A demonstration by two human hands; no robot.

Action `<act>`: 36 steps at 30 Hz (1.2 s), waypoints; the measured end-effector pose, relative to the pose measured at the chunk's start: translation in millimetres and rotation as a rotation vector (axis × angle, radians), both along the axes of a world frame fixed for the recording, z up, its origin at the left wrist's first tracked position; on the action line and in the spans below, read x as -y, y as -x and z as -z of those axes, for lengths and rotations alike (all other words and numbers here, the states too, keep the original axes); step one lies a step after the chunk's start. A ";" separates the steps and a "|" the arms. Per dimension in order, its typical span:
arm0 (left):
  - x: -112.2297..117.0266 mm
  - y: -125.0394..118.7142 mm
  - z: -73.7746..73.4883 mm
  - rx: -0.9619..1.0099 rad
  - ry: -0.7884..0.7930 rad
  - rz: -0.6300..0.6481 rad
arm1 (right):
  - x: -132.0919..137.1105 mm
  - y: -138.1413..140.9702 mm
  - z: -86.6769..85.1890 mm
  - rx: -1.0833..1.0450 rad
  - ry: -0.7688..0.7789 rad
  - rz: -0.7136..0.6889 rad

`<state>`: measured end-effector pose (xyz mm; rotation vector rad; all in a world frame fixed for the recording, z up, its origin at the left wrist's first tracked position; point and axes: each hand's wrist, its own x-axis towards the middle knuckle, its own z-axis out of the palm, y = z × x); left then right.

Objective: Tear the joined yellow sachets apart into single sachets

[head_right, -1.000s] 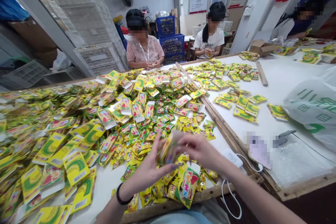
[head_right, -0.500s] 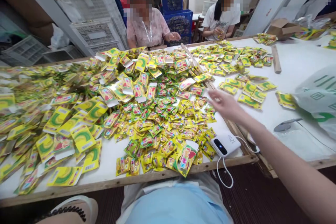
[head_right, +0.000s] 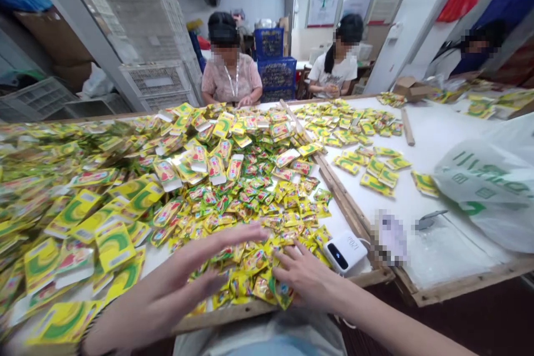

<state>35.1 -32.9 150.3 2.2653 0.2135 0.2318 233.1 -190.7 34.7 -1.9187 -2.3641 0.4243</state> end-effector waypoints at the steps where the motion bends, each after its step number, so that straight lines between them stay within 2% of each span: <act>1: -11.5 -6.3 10.1 -0.046 -0.076 -0.035 | -0.8 -1.1 -6.4 0.041 -0.022 -0.010; 3: -39.5 -19.0 44.7 -0.131 -0.258 -0.223 | -1.8 -7.8 -20.0 0.139 -0.040 -0.006; 5: -67.7 -29.5 89.9 -0.223 -0.406 -0.441 | -0.6 -26.8 -34.2 0.252 -0.095 0.088; 8: -94.7 -38.1 149.1 -0.309 -0.493 -0.600 | 4.2 -84.1 -51.9 0.473 -0.209 0.333; 9: -98.6 -39.6 162.3 -0.304 -0.529 -0.623 | 5.0 -108.4 -55.2 0.549 -0.246 0.431; 11: -100.9 -41.5 178.3 -0.256 -0.616 -0.650 | 1.9 -155.7 -56.2 0.666 -0.331 0.671; 13: -100.1 -42.8 184.7 -0.199 -0.682 -0.666 | -10.5 -191.4 -49.9 0.591 -0.313 0.801; 16: -100.2 -43.1 187.5 -0.155 -0.707 -0.665 | -48.0 -211.5 -31.8 0.448 -0.229 0.778; 20: -103.3 -40.9 188.7 -0.117 -0.695 -0.664 | -115.7 -200.4 -9.3 0.443 -0.205 0.725; 23: -103.9 -39.0 188.3 -0.091 -0.676 -0.666 | -157.8 -189.6 -2.3 0.461 -0.190 0.690; 25: -103.4 -38.4 187.3 -0.077 -0.652 -0.669 | -176.8 -184.0 -0.9 0.469 -0.178 0.671; 30: -101.8 -36.7 181.0 -0.061 -0.540 -0.621 | -195.1 -164.0 7.6 0.433 -0.167 0.623; 36: -107.9 -25.1 169.9 -0.062 -0.295 -0.399 | -190.2 -123.1 29.8 0.253 -0.160 0.516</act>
